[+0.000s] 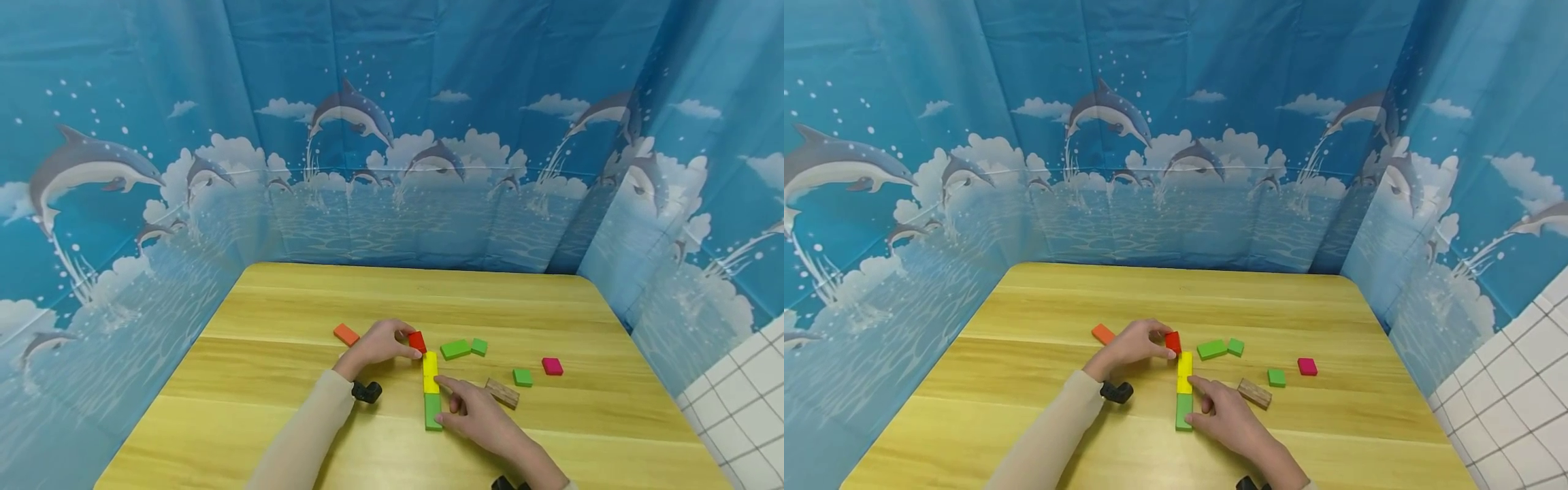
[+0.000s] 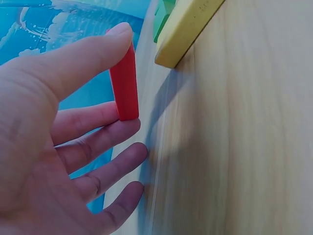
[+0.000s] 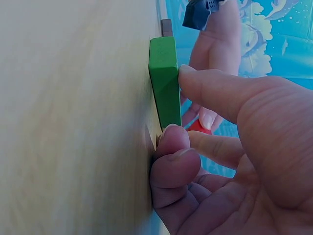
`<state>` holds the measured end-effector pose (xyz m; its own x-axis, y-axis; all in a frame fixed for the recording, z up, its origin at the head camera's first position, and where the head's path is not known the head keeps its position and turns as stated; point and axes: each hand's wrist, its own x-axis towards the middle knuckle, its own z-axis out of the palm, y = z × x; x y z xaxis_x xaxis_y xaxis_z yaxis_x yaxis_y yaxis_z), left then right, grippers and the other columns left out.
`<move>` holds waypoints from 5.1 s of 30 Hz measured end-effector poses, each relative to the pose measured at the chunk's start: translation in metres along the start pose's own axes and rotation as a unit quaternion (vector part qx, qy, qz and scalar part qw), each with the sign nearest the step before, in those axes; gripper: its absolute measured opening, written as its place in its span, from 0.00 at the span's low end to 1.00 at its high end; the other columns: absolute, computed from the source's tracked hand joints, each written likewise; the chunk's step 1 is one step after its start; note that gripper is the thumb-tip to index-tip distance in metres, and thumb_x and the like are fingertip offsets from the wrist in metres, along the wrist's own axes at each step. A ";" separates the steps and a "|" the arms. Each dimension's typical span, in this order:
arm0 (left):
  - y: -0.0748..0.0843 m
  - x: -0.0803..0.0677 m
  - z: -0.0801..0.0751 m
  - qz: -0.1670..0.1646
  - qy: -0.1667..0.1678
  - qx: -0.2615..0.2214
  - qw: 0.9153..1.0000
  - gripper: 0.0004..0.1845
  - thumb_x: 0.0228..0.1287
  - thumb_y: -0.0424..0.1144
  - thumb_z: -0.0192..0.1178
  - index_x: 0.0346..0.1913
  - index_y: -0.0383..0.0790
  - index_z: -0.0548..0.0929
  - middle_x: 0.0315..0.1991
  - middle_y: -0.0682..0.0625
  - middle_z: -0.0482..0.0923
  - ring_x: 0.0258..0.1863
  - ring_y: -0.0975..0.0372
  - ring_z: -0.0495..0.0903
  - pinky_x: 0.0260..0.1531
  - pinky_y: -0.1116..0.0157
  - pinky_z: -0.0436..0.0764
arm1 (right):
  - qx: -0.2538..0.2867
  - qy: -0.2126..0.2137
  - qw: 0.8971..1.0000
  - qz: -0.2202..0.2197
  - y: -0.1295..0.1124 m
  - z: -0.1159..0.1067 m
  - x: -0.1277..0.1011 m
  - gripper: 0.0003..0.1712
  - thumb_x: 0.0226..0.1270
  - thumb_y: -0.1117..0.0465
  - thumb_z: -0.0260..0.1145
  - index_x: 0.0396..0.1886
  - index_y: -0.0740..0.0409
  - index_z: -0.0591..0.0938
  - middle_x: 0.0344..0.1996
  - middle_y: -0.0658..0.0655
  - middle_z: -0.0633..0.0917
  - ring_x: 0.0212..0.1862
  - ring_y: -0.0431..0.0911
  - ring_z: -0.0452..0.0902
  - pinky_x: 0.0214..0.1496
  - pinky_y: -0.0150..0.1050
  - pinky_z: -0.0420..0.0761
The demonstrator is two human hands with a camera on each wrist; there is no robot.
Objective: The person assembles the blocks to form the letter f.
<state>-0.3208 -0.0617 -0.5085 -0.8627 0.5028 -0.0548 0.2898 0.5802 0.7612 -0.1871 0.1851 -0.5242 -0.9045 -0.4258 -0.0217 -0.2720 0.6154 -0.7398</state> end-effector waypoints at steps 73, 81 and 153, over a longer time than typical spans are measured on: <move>0.008 0.032 0.026 0.029 0.018 0.128 0.991 0.27 0.65 0.51 0.69 0.65 0.48 0.81 0.57 0.55 0.77 0.49 0.60 0.70 0.48 0.63 0.73 | 0.005 -0.006 1.000 -0.018 -0.002 -0.002 -0.003 0.39 0.66 0.48 0.73 0.73 0.56 0.72 0.30 0.46 0.79 0.25 0.37 0.71 0.25 0.32 0.73; 0.008 0.032 0.026 0.031 0.018 0.131 0.991 0.27 0.65 0.52 0.69 0.65 0.47 0.81 0.55 0.56 0.77 0.47 0.61 0.70 0.47 0.65 0.73 | 0.004 -0.006 1.000 -0.011 -0.001 -0.002 -0.002 0.39 0.66 0.47 0.72 0.73 0.54 0.72 0.30 0.46 0.79 0.26 0.38 0.71 0.25 0.32 0.73; -0.043 -0.104 -0.062 0.008 0.030 0.144 0.989 0.31 0.58 0.46 0.76 0.62 0.37 0.81 0.54 0.46 0.79 0.47 0.56 0.76 0.46 0.56 0.77 | 0.003 0.007 1.000 -0.017 -0.002 -0.003 -0.001 0.38 0.65 0.48 0.73 0.72 0.54 0.73 0.30 0.47 0.78 0.25 0.38 0.69 0.23 0.31 0.71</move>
<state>-0.2691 -0.1793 -0.4952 -0.8778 0.4789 0.0009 0.4018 0.7355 0.5455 -0.1863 0.1866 -0.5204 -0.8993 -0.4371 0.0123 -0.3005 0.5975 -0.7434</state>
